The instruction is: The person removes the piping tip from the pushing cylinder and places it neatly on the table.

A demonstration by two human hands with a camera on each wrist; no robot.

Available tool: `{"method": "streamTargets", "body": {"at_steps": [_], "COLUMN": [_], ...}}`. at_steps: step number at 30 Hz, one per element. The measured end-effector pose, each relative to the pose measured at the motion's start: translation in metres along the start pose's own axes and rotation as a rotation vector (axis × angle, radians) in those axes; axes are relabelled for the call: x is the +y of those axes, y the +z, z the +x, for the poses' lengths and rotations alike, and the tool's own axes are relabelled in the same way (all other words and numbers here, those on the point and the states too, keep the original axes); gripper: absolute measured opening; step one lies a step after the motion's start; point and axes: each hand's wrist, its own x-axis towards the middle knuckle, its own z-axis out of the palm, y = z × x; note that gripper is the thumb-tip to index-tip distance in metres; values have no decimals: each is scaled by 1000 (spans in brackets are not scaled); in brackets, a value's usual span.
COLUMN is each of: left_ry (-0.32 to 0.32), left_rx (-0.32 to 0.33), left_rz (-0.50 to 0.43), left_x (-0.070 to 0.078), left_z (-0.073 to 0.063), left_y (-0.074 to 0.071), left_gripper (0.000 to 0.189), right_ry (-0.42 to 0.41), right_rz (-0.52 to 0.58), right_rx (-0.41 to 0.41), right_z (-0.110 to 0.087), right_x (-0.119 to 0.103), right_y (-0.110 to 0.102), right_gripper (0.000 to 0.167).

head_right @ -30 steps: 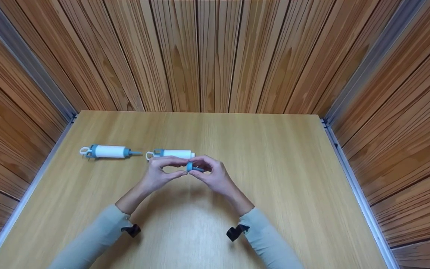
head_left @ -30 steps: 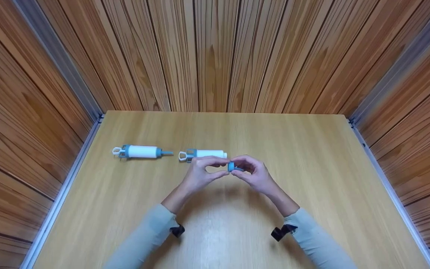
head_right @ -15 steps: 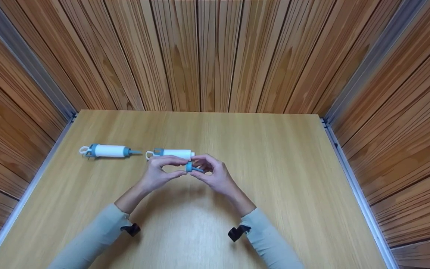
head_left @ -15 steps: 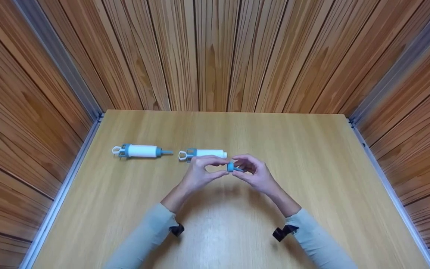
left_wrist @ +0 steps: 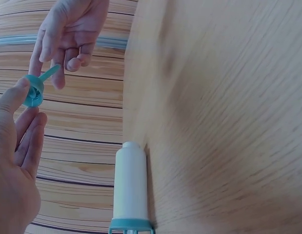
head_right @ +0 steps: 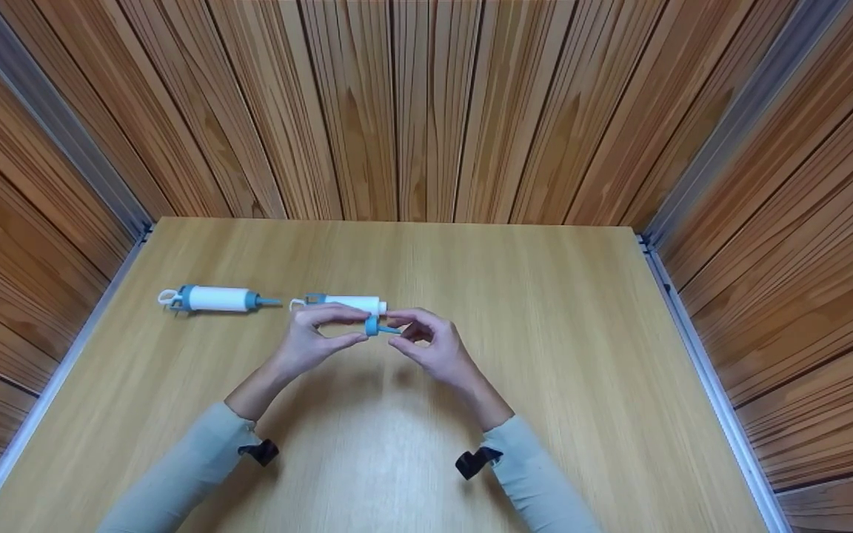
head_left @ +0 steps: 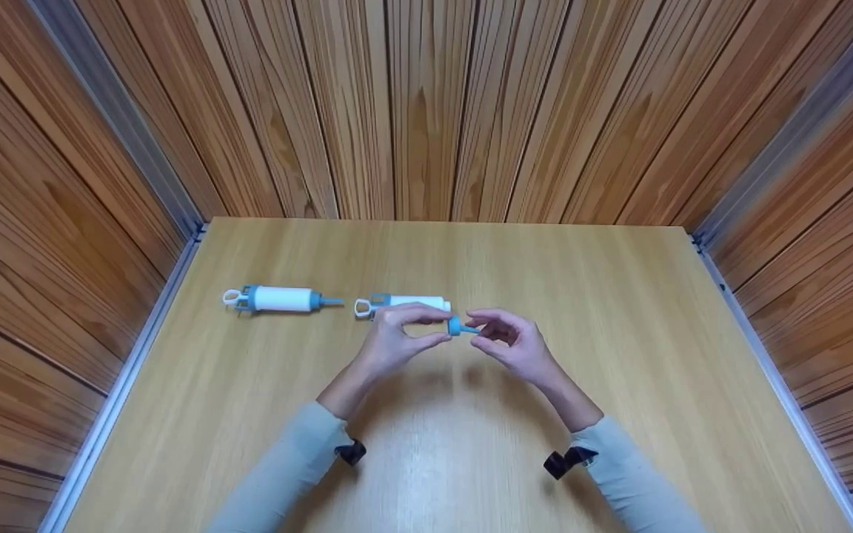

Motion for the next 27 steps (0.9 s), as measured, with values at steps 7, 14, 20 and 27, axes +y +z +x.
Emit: {"method": "streamTargets", "body": {"at_steps": [7,14,20,27], "left_ry": [15,35,57,33], "left_rx": [9,16,29,6], "left_rz": [-25,-12,-1,-4], "left_x": [0,1,0,1], "left_z": [1,2,2,2], "left_y": [1,0,1,2], "left_gripper": [32,31,31,33], "right_ry": [-10,-16,-46,-76], "right_rz": [32,36,51,51], "right_rx": [24,28,44,43], "right_z": [-2,-1,1,2], "right_x": [-1,-4,-5,-7], "right_y": [0,-2,-2,-2], "right_gripper": [28,18,16,16]}}
